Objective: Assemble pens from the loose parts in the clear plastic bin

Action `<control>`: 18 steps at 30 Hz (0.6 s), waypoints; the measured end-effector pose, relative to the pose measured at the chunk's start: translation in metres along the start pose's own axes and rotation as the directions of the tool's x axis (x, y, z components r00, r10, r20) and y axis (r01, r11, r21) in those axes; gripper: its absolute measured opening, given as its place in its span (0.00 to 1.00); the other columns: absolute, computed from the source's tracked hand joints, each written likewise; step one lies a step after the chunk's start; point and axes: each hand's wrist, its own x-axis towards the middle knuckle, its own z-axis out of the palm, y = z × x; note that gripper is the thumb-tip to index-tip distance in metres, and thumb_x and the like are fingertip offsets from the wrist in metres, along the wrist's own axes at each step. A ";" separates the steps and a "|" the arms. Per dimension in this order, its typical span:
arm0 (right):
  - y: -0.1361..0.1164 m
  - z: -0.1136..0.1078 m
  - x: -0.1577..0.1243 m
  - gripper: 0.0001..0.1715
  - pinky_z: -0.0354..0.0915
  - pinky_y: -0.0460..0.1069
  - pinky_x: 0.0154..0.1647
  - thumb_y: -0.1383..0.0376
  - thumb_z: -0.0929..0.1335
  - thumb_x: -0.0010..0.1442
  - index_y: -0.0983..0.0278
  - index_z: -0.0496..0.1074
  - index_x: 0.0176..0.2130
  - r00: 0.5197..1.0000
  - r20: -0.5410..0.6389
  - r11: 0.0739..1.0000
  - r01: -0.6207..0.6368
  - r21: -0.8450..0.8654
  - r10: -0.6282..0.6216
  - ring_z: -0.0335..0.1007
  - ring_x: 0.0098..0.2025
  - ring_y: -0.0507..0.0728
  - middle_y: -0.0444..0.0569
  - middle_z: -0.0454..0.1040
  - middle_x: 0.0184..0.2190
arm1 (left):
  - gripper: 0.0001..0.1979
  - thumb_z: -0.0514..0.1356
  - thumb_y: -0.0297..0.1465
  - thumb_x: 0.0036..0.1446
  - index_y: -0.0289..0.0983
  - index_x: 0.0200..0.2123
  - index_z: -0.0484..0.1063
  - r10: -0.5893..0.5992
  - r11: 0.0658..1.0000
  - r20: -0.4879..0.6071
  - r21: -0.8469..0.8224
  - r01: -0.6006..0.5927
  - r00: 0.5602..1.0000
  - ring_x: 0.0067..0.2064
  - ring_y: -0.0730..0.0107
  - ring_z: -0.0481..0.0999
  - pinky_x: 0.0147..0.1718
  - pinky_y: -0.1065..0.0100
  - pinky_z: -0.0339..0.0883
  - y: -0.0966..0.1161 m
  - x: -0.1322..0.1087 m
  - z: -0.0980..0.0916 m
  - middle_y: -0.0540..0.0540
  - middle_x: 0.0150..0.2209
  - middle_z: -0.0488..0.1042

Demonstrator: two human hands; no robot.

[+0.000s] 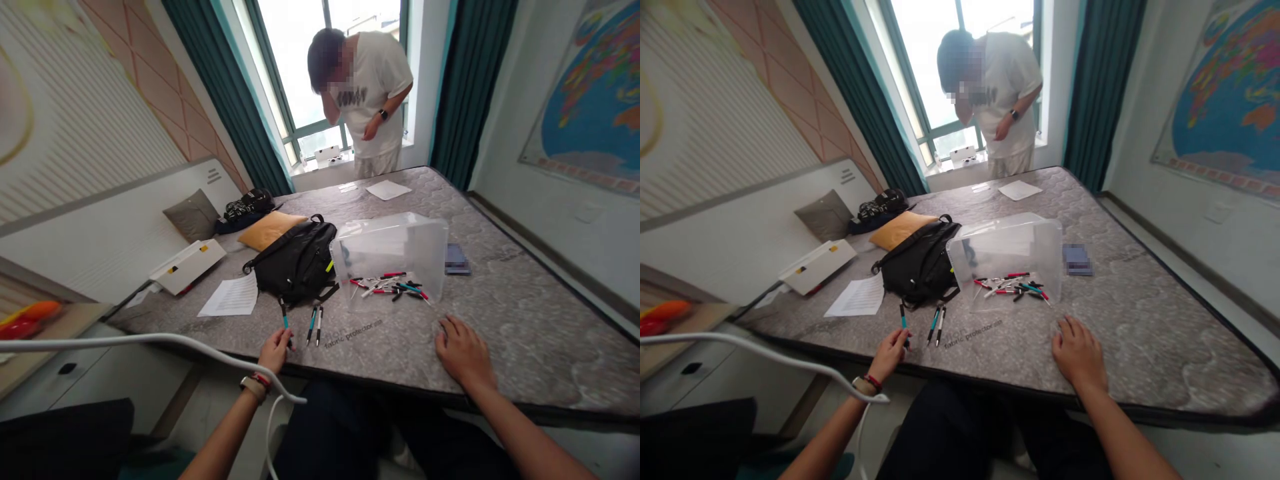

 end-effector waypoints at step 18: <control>-0.008 -0.011 0.002 0.21 0.56 0.57 0.56 0.66 0.60 0.62 0.65 0.70 0.53 0.995 0.070 0.997 -0.076 0.012 0.075 0.61 0.59 0.63 0.56 0.67 0.59 | 0.11 0.58 0.32 0.50 0.38 0.33 0.80 0.313 0.931 -0.039 0.209 -0.298 0.949 0.53 0.58 0.74 0.57 0.55 0.65 -0.010 0.067 0.011 0.43 0.52 0.76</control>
